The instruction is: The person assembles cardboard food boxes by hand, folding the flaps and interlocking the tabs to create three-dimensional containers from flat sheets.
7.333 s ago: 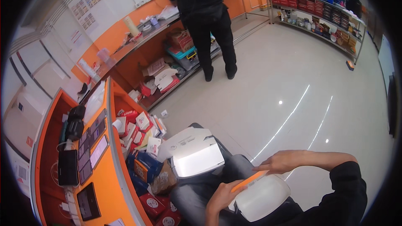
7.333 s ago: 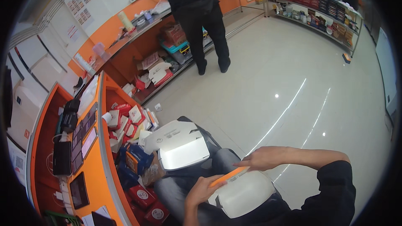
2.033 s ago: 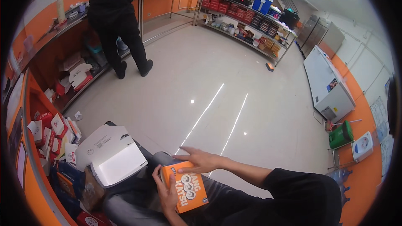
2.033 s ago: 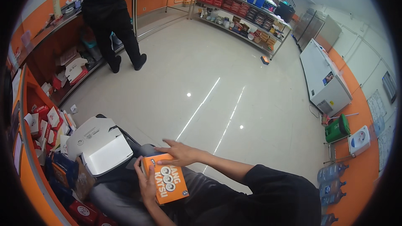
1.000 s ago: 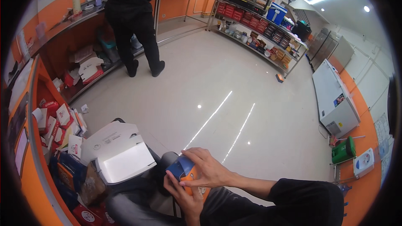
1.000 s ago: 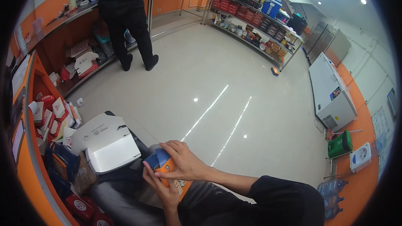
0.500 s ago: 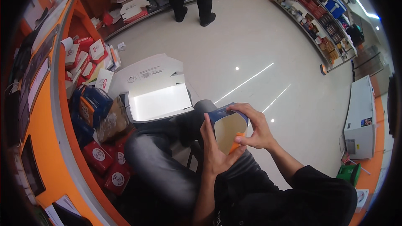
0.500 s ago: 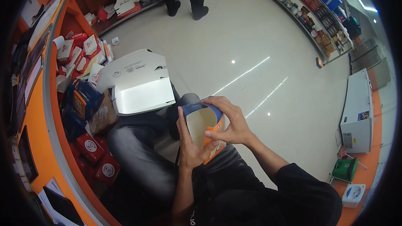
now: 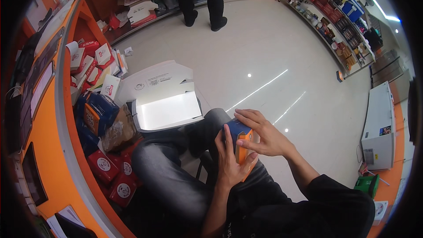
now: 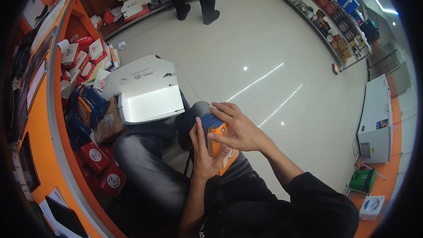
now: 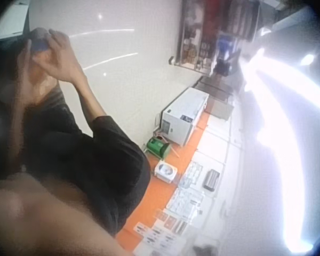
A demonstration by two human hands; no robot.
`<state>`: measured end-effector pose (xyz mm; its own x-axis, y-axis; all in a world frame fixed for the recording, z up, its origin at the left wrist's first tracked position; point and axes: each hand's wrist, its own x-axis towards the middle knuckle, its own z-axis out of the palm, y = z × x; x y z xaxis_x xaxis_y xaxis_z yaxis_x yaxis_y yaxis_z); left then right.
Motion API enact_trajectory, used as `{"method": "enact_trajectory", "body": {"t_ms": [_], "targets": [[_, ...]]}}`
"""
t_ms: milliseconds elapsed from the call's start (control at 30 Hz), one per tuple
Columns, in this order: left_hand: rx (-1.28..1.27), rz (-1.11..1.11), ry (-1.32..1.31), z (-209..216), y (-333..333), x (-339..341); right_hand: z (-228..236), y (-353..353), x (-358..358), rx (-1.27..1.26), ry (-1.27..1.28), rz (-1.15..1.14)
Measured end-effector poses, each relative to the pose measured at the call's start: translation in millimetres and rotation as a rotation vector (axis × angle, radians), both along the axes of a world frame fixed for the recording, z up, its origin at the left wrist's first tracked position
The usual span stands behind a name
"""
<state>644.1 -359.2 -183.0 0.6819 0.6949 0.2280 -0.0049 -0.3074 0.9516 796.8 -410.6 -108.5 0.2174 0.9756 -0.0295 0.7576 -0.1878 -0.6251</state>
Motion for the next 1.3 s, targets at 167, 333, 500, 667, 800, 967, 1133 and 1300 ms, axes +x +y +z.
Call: {"method": "enact_trajectory", "body": {"t_ms": [167, 333, 500, 667, 800, 967, 1133, 1300], "targets": [[0.050, 0.007, 0.012, -3.5, -3.0, -3.0, -1.4, 7.9, -3.6, -0.072, -0.012, 0.051], [0.143, 0.049, 0.055, -11.8, -6.2, 1.7, -14.9, 9.6, -3.5, -0.036, -0.117, 0.073], [0.078, 0.036, 0.067, -5.2, 1.6, -1.0, -6.1, 9.3, 21.0, -0.081, -0.107, 0.215], [0.100, -0.003, 0.120, -4.6, 0.7, 6.3, -20.3, 5.5, 35.8, -0.066, -0.191, 0.123], [-0.043, -0.084, 0.254, -3.1, 4.9, 5.1, -35.2, 0.5, 39.2, -0.051, -0.102, -0.008], [0.125, -0.077, 0.186, -13.1, 9.0, 7.3, -36.6, -15.4, 60.8, -0.025, 0.213, 0.078], [-0.009, -0.126, 0.130, -7.6, 13.6, 17.1, -42.7, -27.6, 65.0, -0.148, 0.279, -0.041], [0.016, -0.135, 0.050, -10.7, 21.0, 11.8, -37.7, -30.0, 61.8, -0.044, 0.324, -0.077]]}}
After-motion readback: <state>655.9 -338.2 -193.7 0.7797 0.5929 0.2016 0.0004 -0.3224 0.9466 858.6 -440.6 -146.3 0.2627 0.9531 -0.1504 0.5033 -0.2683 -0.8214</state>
